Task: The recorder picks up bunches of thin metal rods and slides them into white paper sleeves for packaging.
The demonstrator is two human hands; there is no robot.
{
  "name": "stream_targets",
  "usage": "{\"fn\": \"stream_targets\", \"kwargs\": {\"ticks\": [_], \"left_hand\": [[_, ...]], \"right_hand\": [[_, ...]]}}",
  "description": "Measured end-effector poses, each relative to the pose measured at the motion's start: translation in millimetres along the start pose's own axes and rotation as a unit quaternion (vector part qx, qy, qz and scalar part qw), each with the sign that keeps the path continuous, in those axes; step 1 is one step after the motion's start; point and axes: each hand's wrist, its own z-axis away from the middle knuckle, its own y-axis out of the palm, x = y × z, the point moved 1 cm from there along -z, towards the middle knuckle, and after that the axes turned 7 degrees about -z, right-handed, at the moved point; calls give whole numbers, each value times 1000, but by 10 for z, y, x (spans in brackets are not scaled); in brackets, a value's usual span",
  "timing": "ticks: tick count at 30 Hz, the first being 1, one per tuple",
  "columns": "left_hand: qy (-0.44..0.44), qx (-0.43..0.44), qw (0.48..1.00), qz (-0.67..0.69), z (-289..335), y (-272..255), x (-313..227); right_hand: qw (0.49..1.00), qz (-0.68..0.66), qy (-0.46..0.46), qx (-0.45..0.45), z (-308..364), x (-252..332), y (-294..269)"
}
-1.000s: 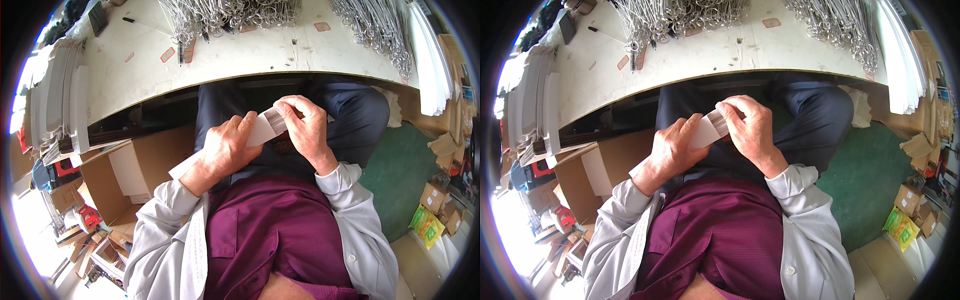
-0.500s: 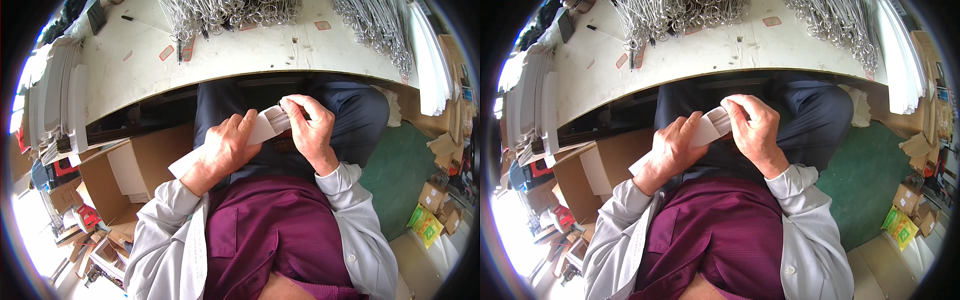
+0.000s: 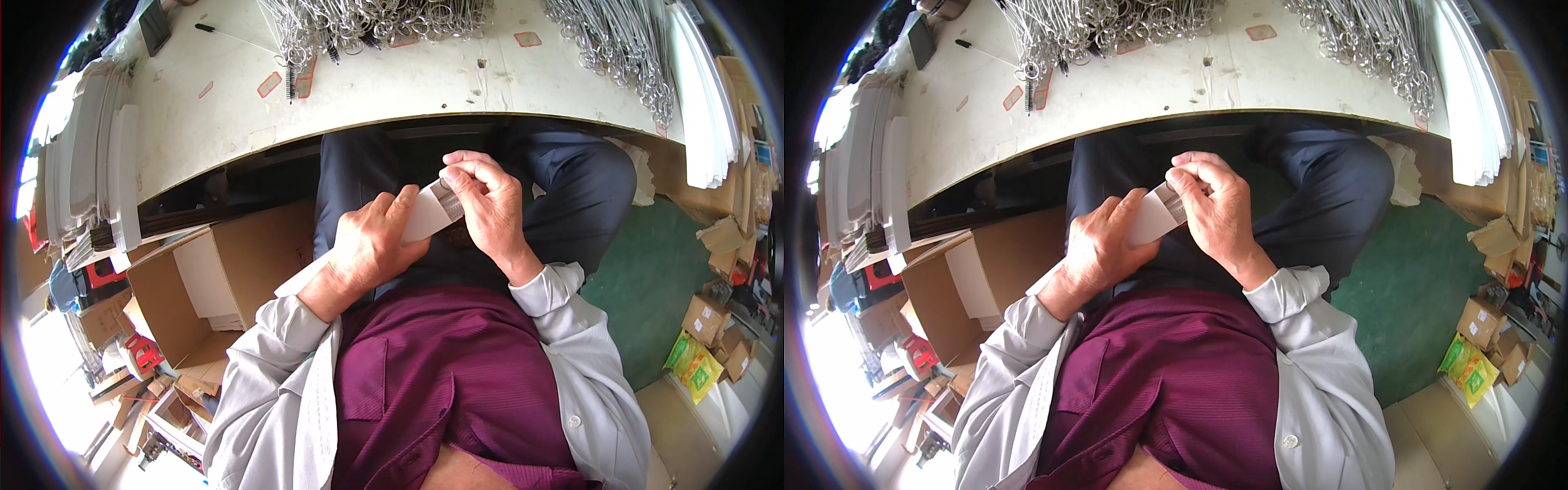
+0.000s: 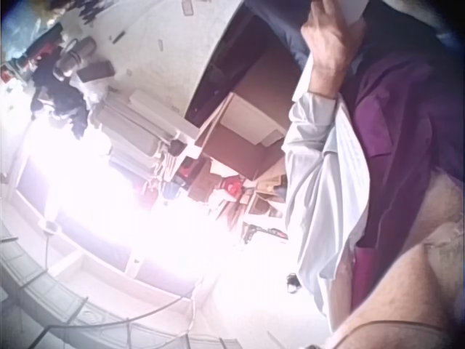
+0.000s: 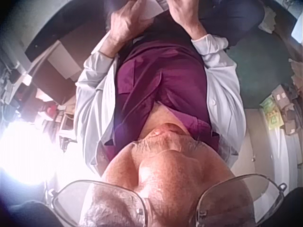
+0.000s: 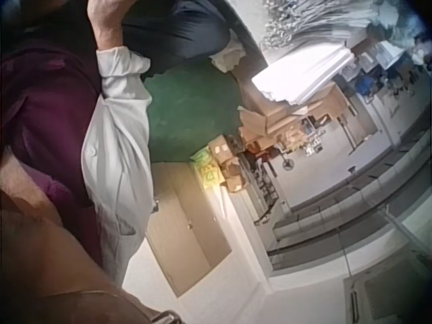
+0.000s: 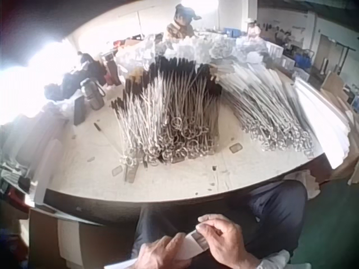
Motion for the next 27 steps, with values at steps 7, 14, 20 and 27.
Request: {"fn": "stream_targets", "kwargs": {"ticks": [7, 14, 20, 27], "left_hand": [[-18, 7, 999, 32, 46, 11, -37], [-50, 27, 996, 67, 54, 30, -19], [-72, 2, 994, 85, 3, 15, -10], [-92, -4, 989, 119, 41, 47, 1]], "right_hand": [[997, 44, -26, 65, 37, -98, 39], [963, 180, -101, 172, 111, -24, 1], [975, 165, -125, 86, 150, -35, -55], [942, 255, -195, 98, 294, 82, -126]]}}
